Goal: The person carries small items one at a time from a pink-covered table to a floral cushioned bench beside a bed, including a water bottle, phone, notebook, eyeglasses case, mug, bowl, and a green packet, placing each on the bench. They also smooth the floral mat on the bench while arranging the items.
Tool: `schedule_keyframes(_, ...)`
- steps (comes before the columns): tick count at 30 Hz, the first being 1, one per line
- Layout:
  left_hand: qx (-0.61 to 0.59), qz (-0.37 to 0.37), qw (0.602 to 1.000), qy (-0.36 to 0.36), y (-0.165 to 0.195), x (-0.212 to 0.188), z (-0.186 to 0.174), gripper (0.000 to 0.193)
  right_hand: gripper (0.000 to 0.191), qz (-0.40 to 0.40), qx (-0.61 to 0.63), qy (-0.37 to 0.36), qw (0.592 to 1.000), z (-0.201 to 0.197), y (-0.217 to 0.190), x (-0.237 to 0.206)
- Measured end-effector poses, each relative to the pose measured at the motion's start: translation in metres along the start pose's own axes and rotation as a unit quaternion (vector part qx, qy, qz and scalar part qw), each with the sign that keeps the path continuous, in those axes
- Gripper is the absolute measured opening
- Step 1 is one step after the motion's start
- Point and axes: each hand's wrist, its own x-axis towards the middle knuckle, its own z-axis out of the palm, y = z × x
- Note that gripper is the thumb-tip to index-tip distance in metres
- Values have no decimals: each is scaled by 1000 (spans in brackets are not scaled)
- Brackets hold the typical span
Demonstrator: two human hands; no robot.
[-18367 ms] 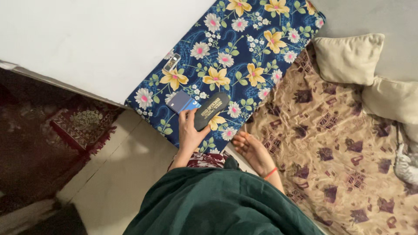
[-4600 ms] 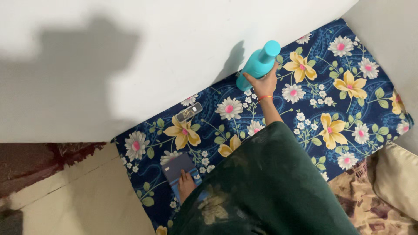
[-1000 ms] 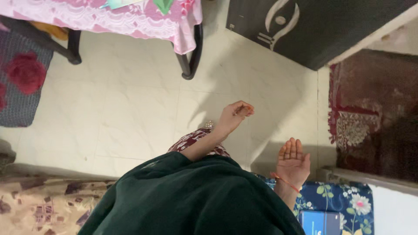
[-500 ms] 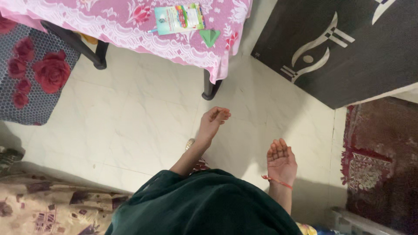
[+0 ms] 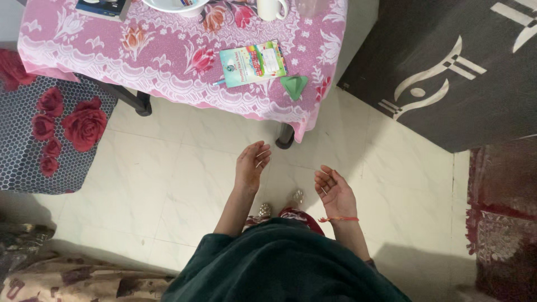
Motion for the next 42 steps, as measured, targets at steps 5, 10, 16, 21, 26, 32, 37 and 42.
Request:
schedule_keyframes(5, -90, -51, 994, 21, -5, 40, -14, 34, 33, 39, -8, -25, 999, 18, -4, 67)
schedule_keyframes(10, -148, -59, 987, 26, 6, 114, 3, 41, 32, 48, -12, -54, 997, 45, -35, 149)
schedule_keyframes(16, -197, -46, 978, 54, 39, 209, 68, 47, 30, 1, -36, -71, 997, 69, -97, 224)
schedule_keyframes(21, -183, -73, 967, 159, 51, 258, 101, 52, 26, -5, -81, -54, 995, 72, -117, 264)
schedule_keyframes(26, -147, -80, 978, 124, 72, 282, 119, 62, 26, -31, -282, -36, 958, 92, -106, 296)
schedule_keyframes(32, -170, -95, 966, 170, 77, 303, 105, 72, 31, -196, -562, -85, 799, 134, -77, 306)
schedule_keyframes(37, -86, -136, 970, 183, 92, 318, 87, 71, 43, -310, -674, -39, 670, 169, -56, 302)
schedule_keyframes(42, -88, -160, 969, 168, 103, 322, 77, 65, 46, -282, -735, -4, 617, 185, -38, 303)
